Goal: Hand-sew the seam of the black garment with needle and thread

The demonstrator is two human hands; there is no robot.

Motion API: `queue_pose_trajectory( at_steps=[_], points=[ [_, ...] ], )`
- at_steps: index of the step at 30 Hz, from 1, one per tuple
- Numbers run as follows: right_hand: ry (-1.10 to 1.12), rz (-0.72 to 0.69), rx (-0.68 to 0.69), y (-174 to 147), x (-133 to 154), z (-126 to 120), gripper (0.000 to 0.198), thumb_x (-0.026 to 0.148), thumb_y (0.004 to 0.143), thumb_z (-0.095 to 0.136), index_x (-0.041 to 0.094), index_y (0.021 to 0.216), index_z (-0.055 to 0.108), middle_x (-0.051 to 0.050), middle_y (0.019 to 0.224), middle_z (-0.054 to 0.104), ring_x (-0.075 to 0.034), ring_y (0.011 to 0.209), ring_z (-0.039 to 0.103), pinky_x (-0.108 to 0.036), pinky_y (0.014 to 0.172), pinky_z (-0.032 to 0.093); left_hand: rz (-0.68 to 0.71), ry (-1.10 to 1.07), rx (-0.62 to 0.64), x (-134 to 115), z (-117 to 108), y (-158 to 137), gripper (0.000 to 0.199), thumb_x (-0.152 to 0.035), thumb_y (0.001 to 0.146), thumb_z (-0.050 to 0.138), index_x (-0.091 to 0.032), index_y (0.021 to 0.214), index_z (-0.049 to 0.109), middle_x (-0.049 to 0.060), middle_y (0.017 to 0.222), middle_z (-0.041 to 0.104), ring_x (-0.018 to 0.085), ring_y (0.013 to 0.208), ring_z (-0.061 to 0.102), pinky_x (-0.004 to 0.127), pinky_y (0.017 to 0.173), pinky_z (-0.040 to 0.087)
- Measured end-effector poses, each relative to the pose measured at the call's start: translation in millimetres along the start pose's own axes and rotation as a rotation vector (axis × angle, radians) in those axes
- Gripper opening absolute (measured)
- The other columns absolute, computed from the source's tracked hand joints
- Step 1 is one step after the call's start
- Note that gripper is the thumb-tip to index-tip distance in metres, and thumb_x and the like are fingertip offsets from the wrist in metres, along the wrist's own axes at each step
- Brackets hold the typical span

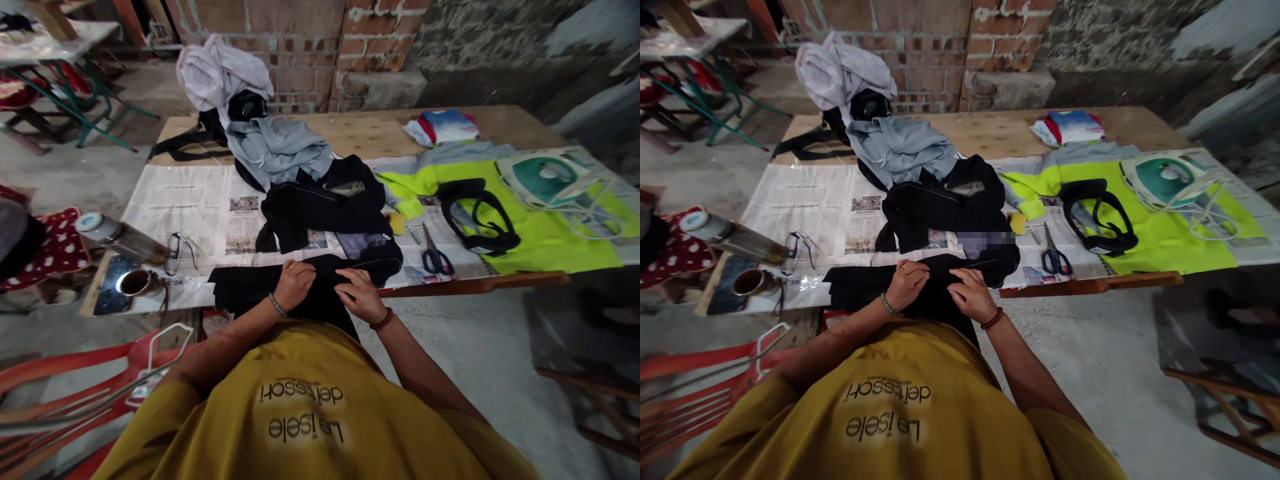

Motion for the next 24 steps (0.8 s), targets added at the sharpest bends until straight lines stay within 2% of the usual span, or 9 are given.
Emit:
queue_pose_trajectory(
  at_steps=[7,15,20,24],
  points=[
    [-0.056,0.037,0.004,10,1,0,0.015,0.020,0.084,0.056,0.024,0.081,0.070,-0.003,0.109,0.067,-0.020,0.100,0.055,-0.038,0.086,0.039,0.067,-0.011,-0.071,-11,-14,3,0.022,-0.020,0.092,0.048,-0.019,0.082,0.068,0.004,0.095,0.071,0.014,0.089,0.061,0.037,0.092,0.040],
    [-0.090,-0.015,-0.165,13,6,-9,0.013,0.019,0.086,0.058,0.022,0.081,0.070,-0.003,0.086,0.070,-0.016,0.086,0.058,-0.034,0.080,0.042,0.094,-0.024,-0.099,-12,-17,4,0.018,-0.017,0.090,0.051,-0.019,0.082,0.067,0.004,0.094,0.071,0.015,0.087,0.062,0.037,0.091,0.040],
    [-0.103,-0.014,-0.239,10,6,-15,0.013,0.018,0.086,0.057,0.022,0.082,0.069,-0.005,0.087,0.068,-0.018,0.089,0.060,-0.036,0.082,0.046,0.103,-0.024,-0.116,-13,-20,6,0.012,-0.016,0.087,0.054,-0.018,0.083,0.065,0.004,0.094,0.070,0.016,0.088,0.063,0.037,0.089,0.042],
    [-0.107,-0.050,-0.301,9,11,-22,0.014,0.014,0.086,0.055,0.019,0.086,0.068,-0.007,0.088,0.067,-0.016,0.085,0.061,-0.032,0.078,0.051,0.121,-0.098,-0.060,-13,-17,11,0.013,-0.016,0.089,0.050,-0.016,0.086,0.063,0.007,0.091,0.068,0.015,0.089,0.062,0.032,0.085,0.048]
  ],
)
Point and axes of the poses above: each hand's wrist, its own y-axis towards the middle knuckle, its own z-axis out of the palm, x = y × z, the point moved 10 cm from there along y, towards the middle knuckle
